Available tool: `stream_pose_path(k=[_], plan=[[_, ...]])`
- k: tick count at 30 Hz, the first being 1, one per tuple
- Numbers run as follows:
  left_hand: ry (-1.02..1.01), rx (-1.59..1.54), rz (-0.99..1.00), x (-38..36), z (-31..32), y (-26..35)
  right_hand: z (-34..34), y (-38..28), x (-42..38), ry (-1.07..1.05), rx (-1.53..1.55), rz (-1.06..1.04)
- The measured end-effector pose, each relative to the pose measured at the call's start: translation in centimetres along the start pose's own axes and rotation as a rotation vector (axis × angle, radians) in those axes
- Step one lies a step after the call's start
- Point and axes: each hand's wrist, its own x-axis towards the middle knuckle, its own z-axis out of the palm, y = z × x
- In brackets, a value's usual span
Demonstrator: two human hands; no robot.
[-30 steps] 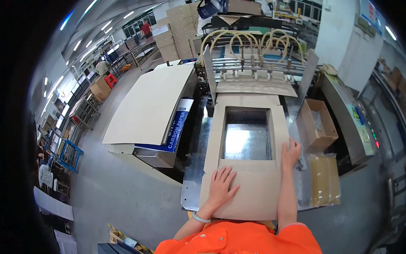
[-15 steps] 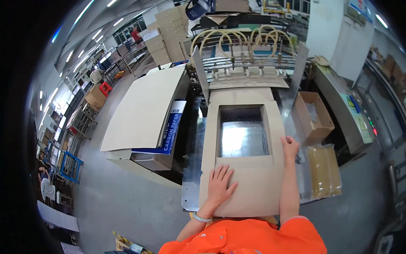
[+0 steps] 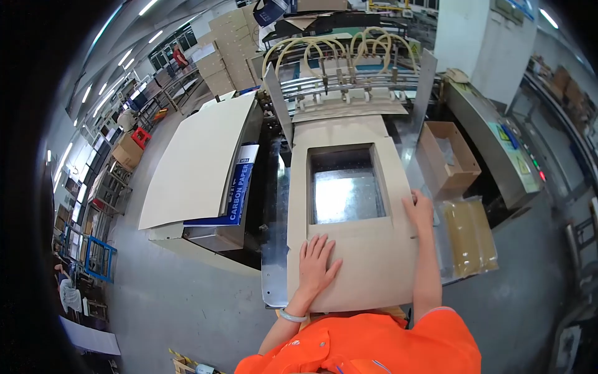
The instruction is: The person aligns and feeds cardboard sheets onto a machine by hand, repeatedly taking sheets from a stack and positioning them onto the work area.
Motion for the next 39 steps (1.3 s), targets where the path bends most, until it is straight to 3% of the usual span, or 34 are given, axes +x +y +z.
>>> stream_pose_path(k=[8, 18, 24, 29, 34, 39], plan=[[0.003, -0.005, 0.002, 0.0, 0.2, -0.1, 0.4, 0.0, -1.6, 0.005, 0.412, 0.107], [-0.007, 0.006, 0.007, 0.2, 0.0, 0.2, 0.8, 1.0, -1.5, -0.03, 0.372, 0.267], [-0.013, -0.005, 0.005, 0.2, -0.1, 0.0, 0.5, 0.7, -1.5, -0.021, 0.296, 0.239], [0.118, -0.312, -0.13, 0.9, -0.4, -2.3, -0.1, 1.3, -1.2, -0.159, 0.336, 0.204], [0.237, 0.107, -0.326, 2.7, -0.7, -4.4, -0.2, 0.8, -1.5, -0.113, 0.321, 0.088], [-0.011, -0.046, -0.575, 4.2, -1.7, -4.7, -0.6, -1.1, -1.9, -0.024, 0.283, -0.188]])
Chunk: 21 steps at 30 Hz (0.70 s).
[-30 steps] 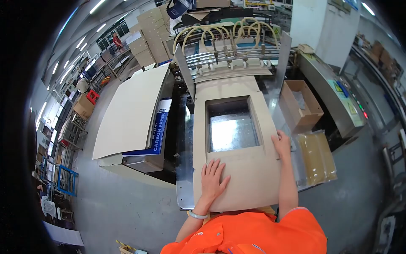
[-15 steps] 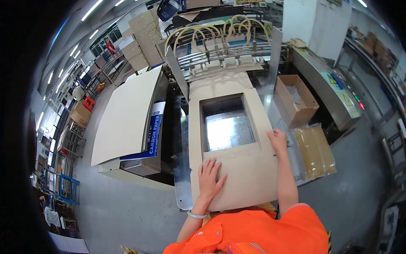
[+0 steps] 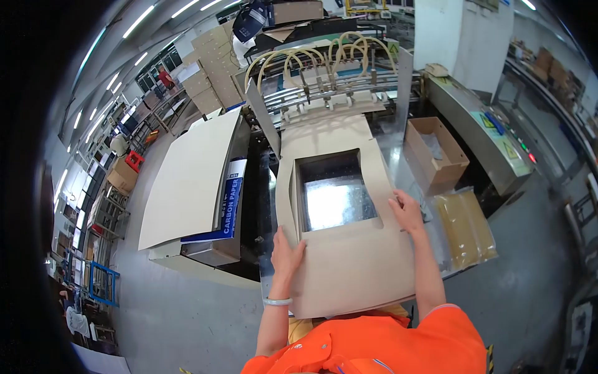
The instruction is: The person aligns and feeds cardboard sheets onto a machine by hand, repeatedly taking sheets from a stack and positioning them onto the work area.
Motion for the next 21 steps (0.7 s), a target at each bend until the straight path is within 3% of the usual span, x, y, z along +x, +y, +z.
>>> stream_pose_path(k=[4, 10, 14, 19, 21], plan=[[-0.073, 0.071, -0.033, 1.1, -1.2, 0.6, -0.1, 0.4, 0.5, -0.05, -0.038, 0.268], [0.066, 0.09, 0.117, 2.9, -2.1, 1.2, 0.0, 0.6, 0.9, -0.07, -0.019, 0.353], [0.014, -1.011, -0.154, 4.8, -4.7, 1.7, 0.7, 1.0, 1.7, -0.016, 0.257, 0.339], [-0.274, -0.861, -0.394, 7.0, -3.7, -2.4, 0.8, 1.0, 2.5, -0.086, 0.195, 0.393], [-0.239, -0.871, -0.385, 7.4, -3.1, -2.7, 1.2, 1.1, 3.0, -0.083, 0.188, 0.388]])
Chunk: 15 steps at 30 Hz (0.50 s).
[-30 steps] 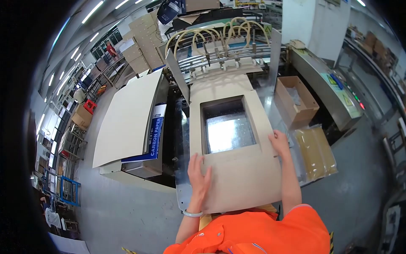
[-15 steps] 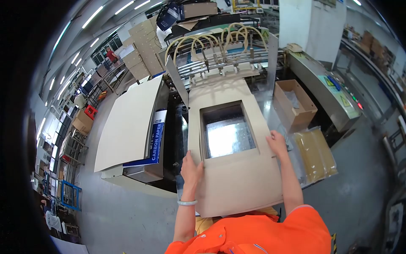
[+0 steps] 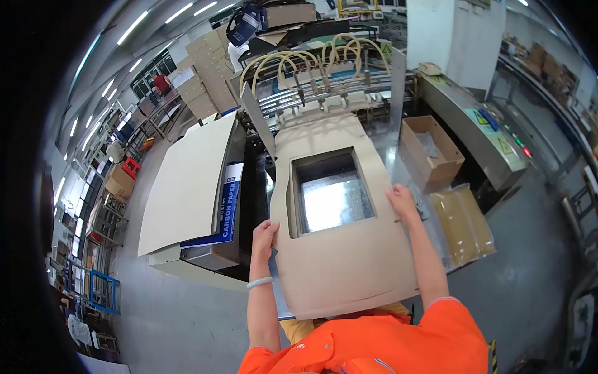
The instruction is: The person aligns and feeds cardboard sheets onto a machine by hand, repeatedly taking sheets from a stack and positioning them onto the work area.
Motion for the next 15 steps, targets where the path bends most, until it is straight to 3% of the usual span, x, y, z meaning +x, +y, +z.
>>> stream_pose_path(k=[15], plan=[[0.073, -0.053, 0.047, 3.1, 1.1, 0.1, 0.8, 0.0, 2.7, 0.056, -0.108, 0.008]])
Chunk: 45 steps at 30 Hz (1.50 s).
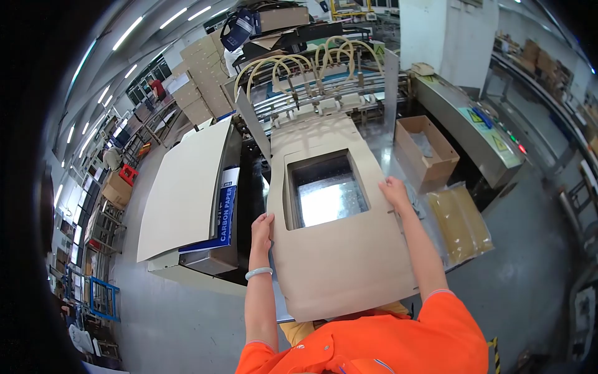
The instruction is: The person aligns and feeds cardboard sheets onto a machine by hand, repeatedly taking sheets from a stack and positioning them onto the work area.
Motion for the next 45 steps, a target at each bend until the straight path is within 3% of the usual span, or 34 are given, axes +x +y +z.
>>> stream_pose_path(k=[9, 24, 28, 34, 39, 43, 45], plan=[[0.03, -0.045, -0.019, 1.5, 0.5, 0.6, 0.6, -0.2, 2.2, -0.013, 0.089, -0.004], [0.029, -0.077, -0.024, 4.1, 1.2, 0.6, 1.6, -0.7, 4.7, 0.008, -0.098, 0.003], [-0.033, -0.029, -0.15, 3.6, 0.9, 0.7, 0.4, -0.8, 3.4, -0.087, -0.043, 0.083], [-0.165, -0.026, -0.168, 1.7, -1.6, -1.0, -1.8, -1.7, -0.4, -0.225, 0.018, 0.182], [-0.307, -0.15, -0.266, -1.9, -3.6, -1.1, -4.0, -1.2, -4.4, -0.354, 0.155, 0.261], [-0.492, -0.561, -0.237, -3.5, -4.9, -2.8, -4.8, 1.7, -5.9, -0.481, 0.47, 0.094], [-0.493, -0.636, -0.229, -4.1, -4.8, -3.1, -4.7, 3.0, -6.8, -0.496, 0.62, 0.113]])
